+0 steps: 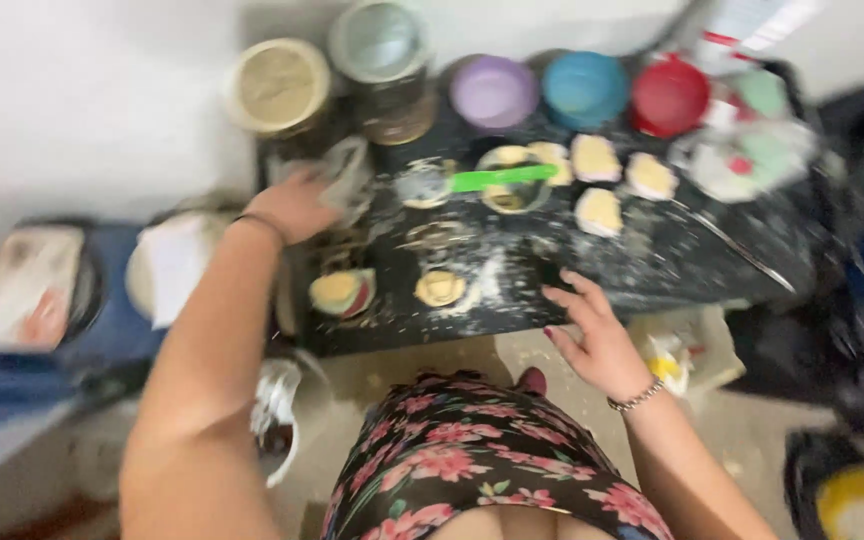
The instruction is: Mounting dental plaster models into metal articulators using mounting stone or plaster to simulate jaw movement.
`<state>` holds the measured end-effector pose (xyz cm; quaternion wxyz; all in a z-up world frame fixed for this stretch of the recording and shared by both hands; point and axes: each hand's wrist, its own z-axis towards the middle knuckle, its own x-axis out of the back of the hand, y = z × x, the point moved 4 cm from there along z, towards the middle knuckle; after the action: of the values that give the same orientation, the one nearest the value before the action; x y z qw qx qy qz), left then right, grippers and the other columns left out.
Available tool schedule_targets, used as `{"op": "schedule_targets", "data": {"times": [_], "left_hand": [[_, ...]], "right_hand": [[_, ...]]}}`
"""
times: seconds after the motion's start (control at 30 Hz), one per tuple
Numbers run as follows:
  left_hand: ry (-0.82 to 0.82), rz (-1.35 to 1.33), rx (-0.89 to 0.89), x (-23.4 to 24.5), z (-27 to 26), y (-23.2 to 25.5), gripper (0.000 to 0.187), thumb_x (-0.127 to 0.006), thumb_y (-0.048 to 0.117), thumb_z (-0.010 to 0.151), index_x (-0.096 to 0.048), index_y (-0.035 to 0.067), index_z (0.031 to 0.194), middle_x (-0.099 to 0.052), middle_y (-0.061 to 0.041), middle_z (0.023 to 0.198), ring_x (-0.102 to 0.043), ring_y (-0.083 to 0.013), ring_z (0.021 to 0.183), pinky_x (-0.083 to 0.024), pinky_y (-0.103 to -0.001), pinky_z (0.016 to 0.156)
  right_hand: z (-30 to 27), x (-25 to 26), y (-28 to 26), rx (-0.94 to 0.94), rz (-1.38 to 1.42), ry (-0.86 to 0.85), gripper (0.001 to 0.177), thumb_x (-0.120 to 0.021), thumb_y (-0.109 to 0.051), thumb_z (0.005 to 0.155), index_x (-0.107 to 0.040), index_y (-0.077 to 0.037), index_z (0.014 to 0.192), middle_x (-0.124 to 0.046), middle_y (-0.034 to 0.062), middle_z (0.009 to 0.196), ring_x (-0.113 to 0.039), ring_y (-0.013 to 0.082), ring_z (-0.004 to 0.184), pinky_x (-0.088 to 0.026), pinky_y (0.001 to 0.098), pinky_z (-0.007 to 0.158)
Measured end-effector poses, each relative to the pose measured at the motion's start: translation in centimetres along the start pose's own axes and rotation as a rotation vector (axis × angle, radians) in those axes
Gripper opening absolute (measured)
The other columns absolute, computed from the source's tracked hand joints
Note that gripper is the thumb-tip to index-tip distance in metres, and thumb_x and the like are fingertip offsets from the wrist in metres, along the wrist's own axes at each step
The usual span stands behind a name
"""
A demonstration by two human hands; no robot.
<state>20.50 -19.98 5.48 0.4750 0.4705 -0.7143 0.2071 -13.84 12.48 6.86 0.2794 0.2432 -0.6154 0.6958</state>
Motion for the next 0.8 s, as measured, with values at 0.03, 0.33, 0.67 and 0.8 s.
{"op": "schedule_targets", "data": {"times": [0.03,0.33,0.67,0.8], "left_hand": [[-0.006,0.016,-0.055,0.6,-0.9,0.4,0.052,-0.045,0.043,0.102,-0.061,0.017,0.145,-0.056,-0.007,0.154,-0.037,-0.0287,0.153,-0.035,-0.048,0.123],[0.118,-0.229,0.116,0.8,0.4,-2.3,0.054,-0.029,0.056,0.107,-0.060,0.017,0.128,-0.082,-0.013,0.111,-0.061,-0.0376,0.131,-0.014,-0.053,0.125],[0.518,0.037,0.302,1.6,-4.6,0.9,0.049,-0.052,0.048,0.113,-0.066,0.009,0.139,-0.074,-0.029,0.124,-0.068,-0.0526,0.114,-0.049,-0.057,0.098],[0.676,0.040,0.152,1.5,-9.5,10.1,0.055,-0.053,0.038,0.107,-0.066,-0.001,0.143,-0.073,-0.025,0.132,-0.069,-0.0475,0.123,-0.027,-0.066,0.131]], "right_hand": [[-0.7,0.5,0.6,-0.040,-0.019,0.037,0.050,-0.072,-0.013,0.091,-0.062,-0.012,0.140,-0.048,0.0197,0.149,-0.056,0.0430,0.135,-0.055,0.0513,0.101],[0.7,14.5,10.3,-0.180,-0.193,0.271,0.033,-0.063,-0.009,0.097,-0.067,-0.007,0.130,-0.067,0.0138,0.132,-0.063,0.0303,0.124,-0.048,0.0423,0.107],[15.6,30.0,25.4,-0.682,-0.144,0.276,0.045,-0.046,-0.022,0.106,-0.053,-0.009,0.149,-0.069,0.0145,0.119,-0.066,0.0296,0.097,-0.054,0.0472,0.079],[21.2,30.1,26.3,-0.689,-0.149,0.001,0.078,-0.072,-0.032,0.091,-0.038,-0.012,0.158,-0.049,0.0111,0.158,-0.050,0.0302,0.141,-0.044,0.0469,0.112]]}}
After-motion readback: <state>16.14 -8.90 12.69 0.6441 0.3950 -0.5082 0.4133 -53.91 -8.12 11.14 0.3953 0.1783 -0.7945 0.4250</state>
